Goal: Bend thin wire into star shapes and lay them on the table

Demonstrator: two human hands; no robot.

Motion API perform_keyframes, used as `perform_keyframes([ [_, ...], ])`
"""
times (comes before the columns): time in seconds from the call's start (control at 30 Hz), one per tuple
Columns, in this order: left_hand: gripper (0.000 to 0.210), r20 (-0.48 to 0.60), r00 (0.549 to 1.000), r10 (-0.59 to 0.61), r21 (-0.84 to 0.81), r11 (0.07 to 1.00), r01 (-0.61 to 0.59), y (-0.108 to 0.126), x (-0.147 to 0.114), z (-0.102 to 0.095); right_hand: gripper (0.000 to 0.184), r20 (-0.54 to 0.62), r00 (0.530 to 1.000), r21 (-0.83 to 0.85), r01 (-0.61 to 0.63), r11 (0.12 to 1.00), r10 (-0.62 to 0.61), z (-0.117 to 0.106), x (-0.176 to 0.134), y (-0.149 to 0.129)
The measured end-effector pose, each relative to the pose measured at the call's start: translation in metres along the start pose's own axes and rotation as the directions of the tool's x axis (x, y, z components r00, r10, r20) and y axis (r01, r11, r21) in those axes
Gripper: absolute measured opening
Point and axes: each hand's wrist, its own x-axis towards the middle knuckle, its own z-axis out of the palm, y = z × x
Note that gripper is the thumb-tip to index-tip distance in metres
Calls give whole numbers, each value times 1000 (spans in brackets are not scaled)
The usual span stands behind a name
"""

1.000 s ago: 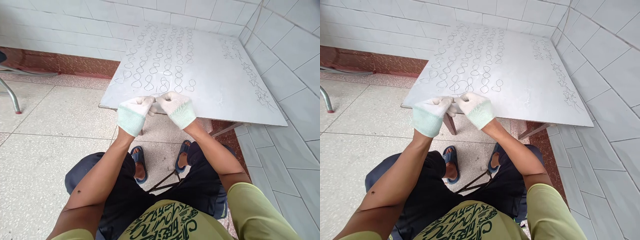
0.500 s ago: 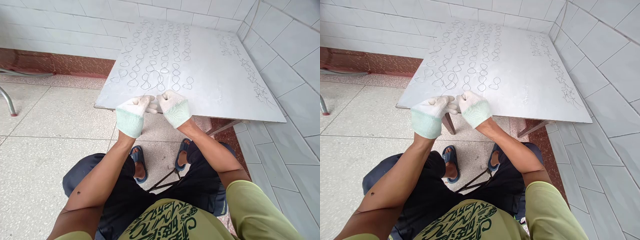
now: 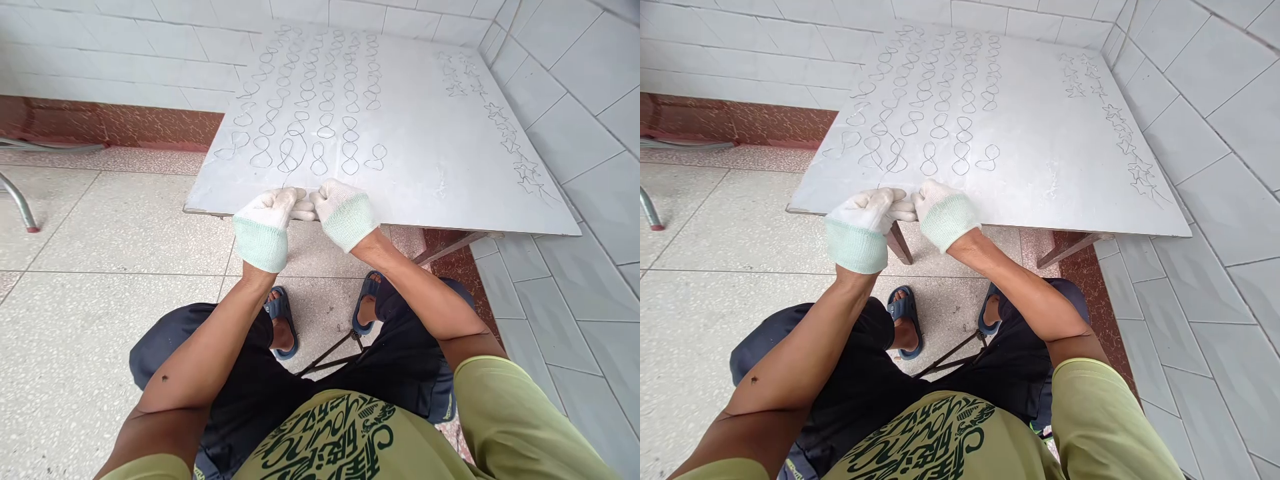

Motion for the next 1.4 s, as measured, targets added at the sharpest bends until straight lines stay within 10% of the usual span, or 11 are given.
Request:
perform_keyframes([
  [0.57, 46, 1, 1000, -26, -227, 974, 26, 2, -10, 8, 38, -73, 995, 105, -58, 993, 66, -8, 2, -3],
  [0.83, 43, 5, 1000, -24, -259, 966, 25, 4, 0, -5, 56, 22, 976, 403, -207, 891, 217, -35, 9, 3],
  [1.4, 44, 52, 998, -42, -204, 978, 52, 9, -4, 3, 29, 40, 995, 110, 86, 990, -91, -23, 5, 0],
])
